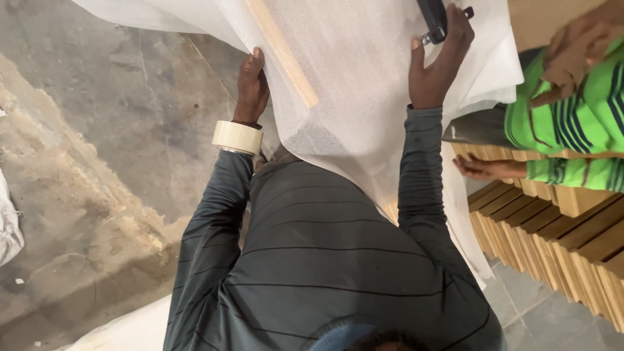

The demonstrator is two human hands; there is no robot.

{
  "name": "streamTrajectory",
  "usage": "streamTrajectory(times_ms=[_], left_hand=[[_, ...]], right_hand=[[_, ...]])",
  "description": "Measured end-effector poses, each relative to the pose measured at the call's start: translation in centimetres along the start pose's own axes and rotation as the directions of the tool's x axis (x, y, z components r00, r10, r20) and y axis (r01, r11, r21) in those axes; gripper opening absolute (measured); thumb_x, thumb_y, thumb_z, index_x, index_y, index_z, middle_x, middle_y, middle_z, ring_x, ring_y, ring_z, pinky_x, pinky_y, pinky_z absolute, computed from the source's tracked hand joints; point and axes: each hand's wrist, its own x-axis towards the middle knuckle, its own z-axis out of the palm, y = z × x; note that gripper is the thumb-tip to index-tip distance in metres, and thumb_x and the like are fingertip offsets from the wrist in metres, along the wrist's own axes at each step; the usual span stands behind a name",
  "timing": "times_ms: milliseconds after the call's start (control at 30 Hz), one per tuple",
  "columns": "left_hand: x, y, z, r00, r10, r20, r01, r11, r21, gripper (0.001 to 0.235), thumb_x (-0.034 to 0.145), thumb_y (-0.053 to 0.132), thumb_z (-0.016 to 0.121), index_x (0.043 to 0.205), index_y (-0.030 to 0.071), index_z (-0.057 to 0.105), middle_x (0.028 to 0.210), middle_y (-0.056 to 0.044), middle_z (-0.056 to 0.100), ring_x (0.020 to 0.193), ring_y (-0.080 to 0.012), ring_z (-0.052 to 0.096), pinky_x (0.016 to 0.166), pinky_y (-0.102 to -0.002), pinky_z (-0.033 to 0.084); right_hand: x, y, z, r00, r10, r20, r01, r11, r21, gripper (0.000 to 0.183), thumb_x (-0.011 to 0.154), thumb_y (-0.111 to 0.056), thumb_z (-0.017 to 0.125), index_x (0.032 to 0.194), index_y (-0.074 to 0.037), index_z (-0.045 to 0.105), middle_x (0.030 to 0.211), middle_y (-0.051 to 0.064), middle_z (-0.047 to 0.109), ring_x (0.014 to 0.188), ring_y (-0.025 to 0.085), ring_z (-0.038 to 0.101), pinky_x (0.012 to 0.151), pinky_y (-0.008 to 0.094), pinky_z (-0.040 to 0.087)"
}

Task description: The person wraps a wooden furniture frame with a white foam sheet, smoothing the foam around the wood while carrying a roll of tape on their wrist. They then stand holding the wrapped frame against a stack of wooden panels for the remainder of the clip.

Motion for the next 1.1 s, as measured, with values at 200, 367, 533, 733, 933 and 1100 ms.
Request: streamTrajectory(times_ms=[200,367,533,733,933,1100], left_hand=[[0.3,-1.6,-1.7,0.999,0.014,-0.035,-0.014,1.0,0.004,0.047,0.109,0.043,0.058,0.121,-0.002,0.064,0.122,-0.013,0.068,0.115,-0.0202,0.062,0.106,-0.038,0.049],[0.0,-0.4,0.2,0.999,0.014,-0.051,-0.013,1.0,0.014,0.048,0.106,0.044,0.057,0.121,-0.001,0.063,0.122,-0.013,0.068,0.114,-0.0195,0.063,0.104,-0.036,0.049],[0.5,-2.1,-2.0,0.999,0.038,-0.03,-0.038,0.999,-0.002,0.046,0.111,0.042,0.058,0.119,-0.003,0.064,0.119,-0.016,0.069,0.112,-0.0222,0.064,0.103,-0.04,0.051],[0.3,-0.1,0.6,0.999,0.011,-0.045,-0.009,0.999,0.041,0.048,0.104,0.045,0.056,0.12,0.0,0.064,0.122,-0.013,0.069,0.115,-0.02,0.064,0.105,-0.036,0.05],[0.5,-1.2,-0.7,1.0,0.021,-0.013,-0.02,0.999,0.036,0.049,0.109,0.045,0.056,0.122,-0.002,0.062,0.12,-0.015,0.068,0.114,-0.0221,0.064,0.103,-0.039,0.051],[0.3,-0.7,-0.1,1.0,0.019,-0.024,-0.018,0.999,0.036,0.051,0.107,0.046,0.058,0.123,-0.002,0.062,0.122,-0.015,0.068,0.116,-0.0214,0.064,0.105,-0.038,0.05]], right_hand=[[0.9,-0.7,0.8,0.998,-0.061,0.02,0.061,0.998,-0.024,0.053,0.111,-0.015,0.068,0.158,-0.011,0.044,0.157,0.01,0.05,0.146,0.031,0.047,0.122,0.045,0.044],[0.5,-0.8,1.1,0.998,-0.06,0.014,0.061,0.996,-0.058,0.047,0.11,-0.018,0.067,0.153,-0.01,0.051,0.151,0.01,0.056,0.141,0.03,0.049,0.12,0.047,0.043],[0.8,-1.3,1.2,0.999,-0.048,0.01,0.048,0.998,-0.045,0.045,0.11,-0.022,0.066,0.151,-0.01,0.053,0.149,0.011,0.057,0.139,0.031,0.049,0.118,0.047,0.043],[0.7,-1.2,1.3,1.0,-0.017,0.017,0.018,0.999,-0.032,0.044,0.111,-0.023,0.063,0.151,-0.009,0.052,0.146,0.012,0.057,0.136,0.03,0.048,0.117,0.047,0.043],[0.7,-1.1,1.3,0.999,-0.03,0.02,0.031,0.999,-0.036,0.044,0.11,-0.023,0.063,0.15,-0.007,0.053,0.145,0.012,0.058,0.135,0.03,0.049,0.116,0.046,0.041],[0.8,-1.4,1.3,1.0,-0.014,0.022,0.015,1.0,-0.015,0.044,0.11,-0.023,0.064,0.149,-0.006,0.053,0.145,0.012,0.058,0.134,0.029,0.049,0.115,0.046,0.042]])
